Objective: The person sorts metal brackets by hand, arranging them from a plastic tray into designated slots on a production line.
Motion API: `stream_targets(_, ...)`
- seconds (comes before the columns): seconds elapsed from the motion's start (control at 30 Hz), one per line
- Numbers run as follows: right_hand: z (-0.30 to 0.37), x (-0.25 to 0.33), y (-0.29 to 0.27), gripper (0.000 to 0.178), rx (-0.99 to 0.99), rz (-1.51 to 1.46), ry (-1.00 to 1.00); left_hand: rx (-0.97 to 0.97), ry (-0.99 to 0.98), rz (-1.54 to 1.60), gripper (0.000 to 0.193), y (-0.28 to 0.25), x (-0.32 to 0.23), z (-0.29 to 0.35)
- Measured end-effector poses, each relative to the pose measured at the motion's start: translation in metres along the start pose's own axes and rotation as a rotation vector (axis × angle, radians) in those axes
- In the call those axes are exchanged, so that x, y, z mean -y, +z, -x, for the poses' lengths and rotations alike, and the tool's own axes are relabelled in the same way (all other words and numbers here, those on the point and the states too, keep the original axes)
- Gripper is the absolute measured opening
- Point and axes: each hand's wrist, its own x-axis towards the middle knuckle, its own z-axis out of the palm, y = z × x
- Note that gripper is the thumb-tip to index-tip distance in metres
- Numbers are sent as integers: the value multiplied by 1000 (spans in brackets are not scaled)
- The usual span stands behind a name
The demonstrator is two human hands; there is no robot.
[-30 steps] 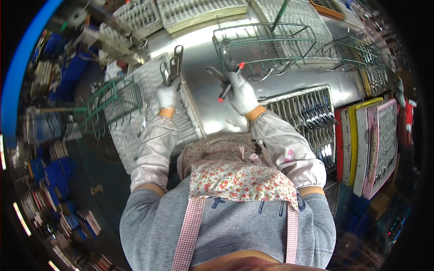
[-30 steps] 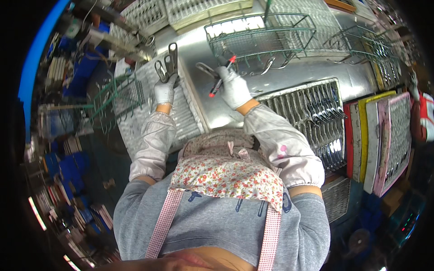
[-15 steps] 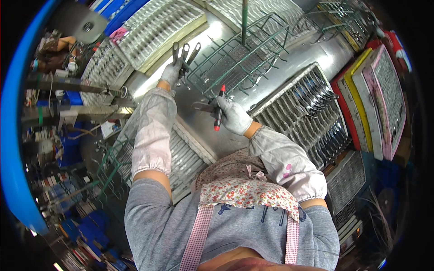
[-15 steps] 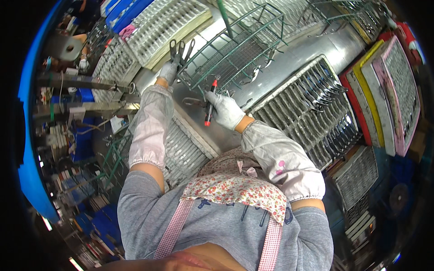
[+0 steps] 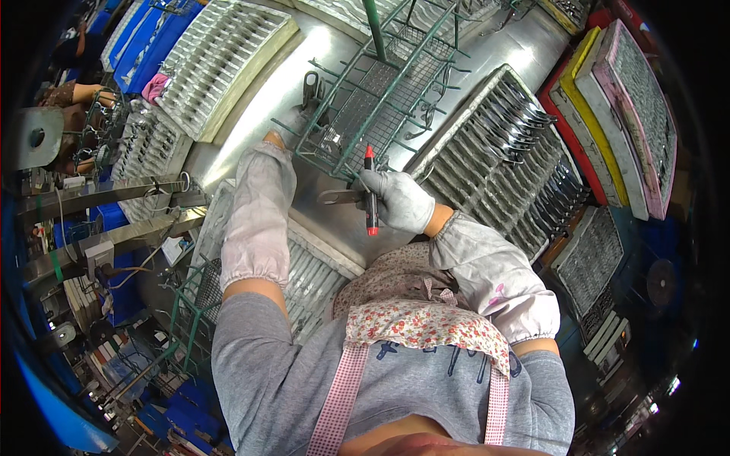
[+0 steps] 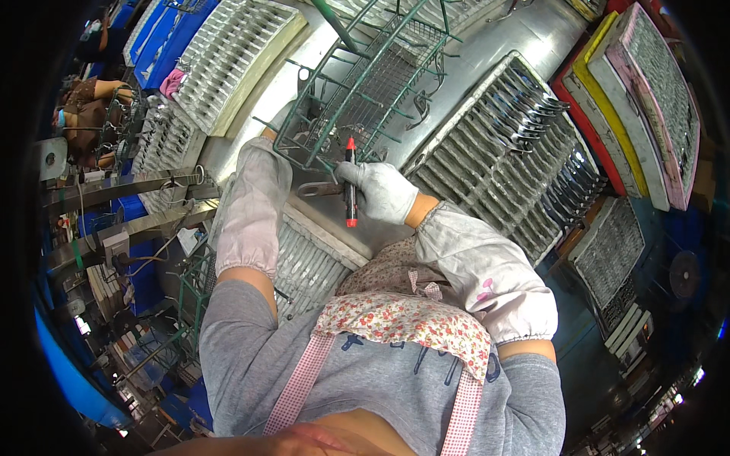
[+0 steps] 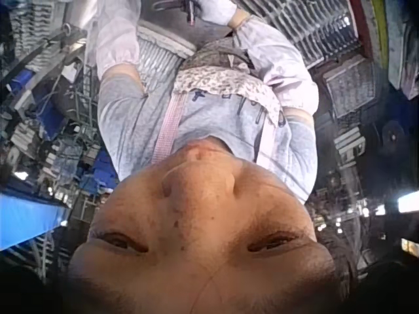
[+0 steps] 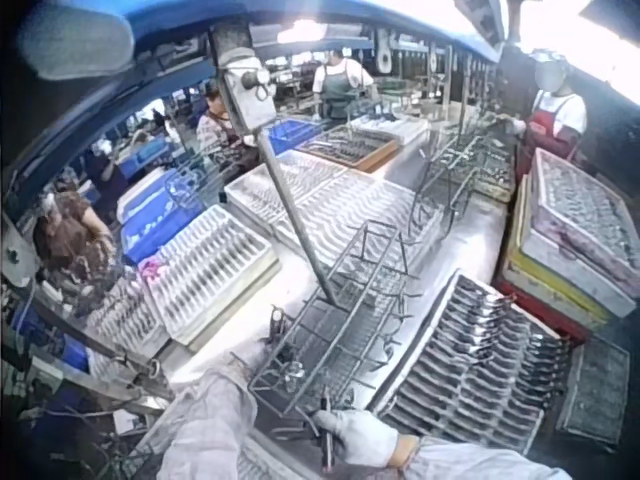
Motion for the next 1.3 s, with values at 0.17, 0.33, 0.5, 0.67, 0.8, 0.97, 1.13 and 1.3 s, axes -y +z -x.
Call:
stream_targets(0.17,3,4,-3,30,23,-8,-16,-146,102,-173,47,-7,-24,-15)
stream_targets(0.33,3,10,-3,31,64,-41,18,-119,113,-670,55,-3,-69,-58)
stream_targets(0.5,3,13,-9,33,61,-29,15,-129,195,-597,40,11,-70,-80)
stream_targets(0.67,6,12,-13,34,84,-27,29,-246,354,-492,35,21,-60,-82)
stream_targets(0.8,7,13,-15,34,61,-16,10,-349,474,-413,31,20,-52,-77)
stream_targets(0.97,11,13,-18,20,50,-10,50,-472,626,-305,26,28,-47,-60)
stream_targets(1.13,10,13,-25,20,11,-7,1,-375,655,-661,27,4,-43,-18)
stream_targets(1.3,10,6,-32,21,10,-9,53,-155,249,-1149,35,47,-62,6)
